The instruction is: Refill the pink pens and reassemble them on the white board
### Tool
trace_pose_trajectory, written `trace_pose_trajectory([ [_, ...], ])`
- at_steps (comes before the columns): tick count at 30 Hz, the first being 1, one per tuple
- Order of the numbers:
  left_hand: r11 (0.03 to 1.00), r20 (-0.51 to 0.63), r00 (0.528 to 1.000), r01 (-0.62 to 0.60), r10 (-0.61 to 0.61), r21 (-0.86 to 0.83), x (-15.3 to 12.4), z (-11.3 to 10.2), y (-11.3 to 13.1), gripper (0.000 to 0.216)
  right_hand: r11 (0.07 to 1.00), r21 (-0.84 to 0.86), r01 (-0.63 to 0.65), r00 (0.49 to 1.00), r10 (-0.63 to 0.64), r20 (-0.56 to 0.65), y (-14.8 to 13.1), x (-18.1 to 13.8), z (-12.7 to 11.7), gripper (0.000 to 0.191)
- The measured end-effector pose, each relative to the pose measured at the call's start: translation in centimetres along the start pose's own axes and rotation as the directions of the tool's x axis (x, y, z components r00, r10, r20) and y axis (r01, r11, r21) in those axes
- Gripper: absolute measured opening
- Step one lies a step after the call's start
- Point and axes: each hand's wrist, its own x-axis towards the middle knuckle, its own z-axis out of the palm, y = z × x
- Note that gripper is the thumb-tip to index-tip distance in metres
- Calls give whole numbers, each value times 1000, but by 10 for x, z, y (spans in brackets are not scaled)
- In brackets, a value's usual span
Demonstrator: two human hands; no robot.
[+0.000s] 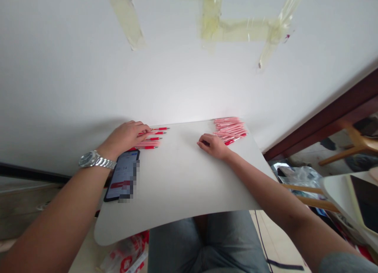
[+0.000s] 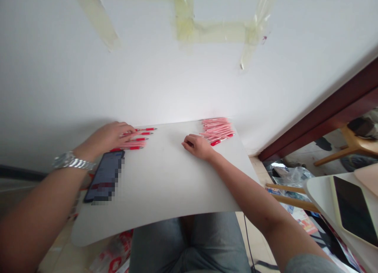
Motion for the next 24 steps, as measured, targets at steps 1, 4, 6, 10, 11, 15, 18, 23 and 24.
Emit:
trace_pose_trajectory([
  [1,1000,-33,999,-12,12,-13,0,-2,5,30,1000,2,1,1000,-1,1,0,0,0,19],
  [4,999,-135,990,-32,33,10,3,-4,23,32,1000,-4,-8,1000,8,1,0,0,0,20],
  [6,1000,-197,980,-29,27,-4,4,-2,39,38,1000,-4,-12,1000,12,2,0,0,0,20],
  [10,943,-188,978,26,-93,-333,5,8,73,34,1000,-5,-1,1000,1,1,1,0,0,19],
  [11,912,-179,974,54,-138,-406,6,11,80,34,1000,-7,2,1000,-2,-1,2,0,0,19],
  [15,823,-151,981,17,-125,-567,11,32,103,29,1000,-6,15,1000,-15,-4,3,1,2,20],
  [18,688,-138,975,19,-173,-726,16,53,114,31,1000,-12,17,1000,-17,-10,3,1,2,20],
  [23,416,-130,944,8,-302,-909,24,92,122,33,1000,-15,17,1000,-18,-20,2,0,1,20],
  [24,376,-137,935,-3,-329,-926,25,98,123,33,1000,-12,16,1000,-16,-20,1,0,1,20],
])
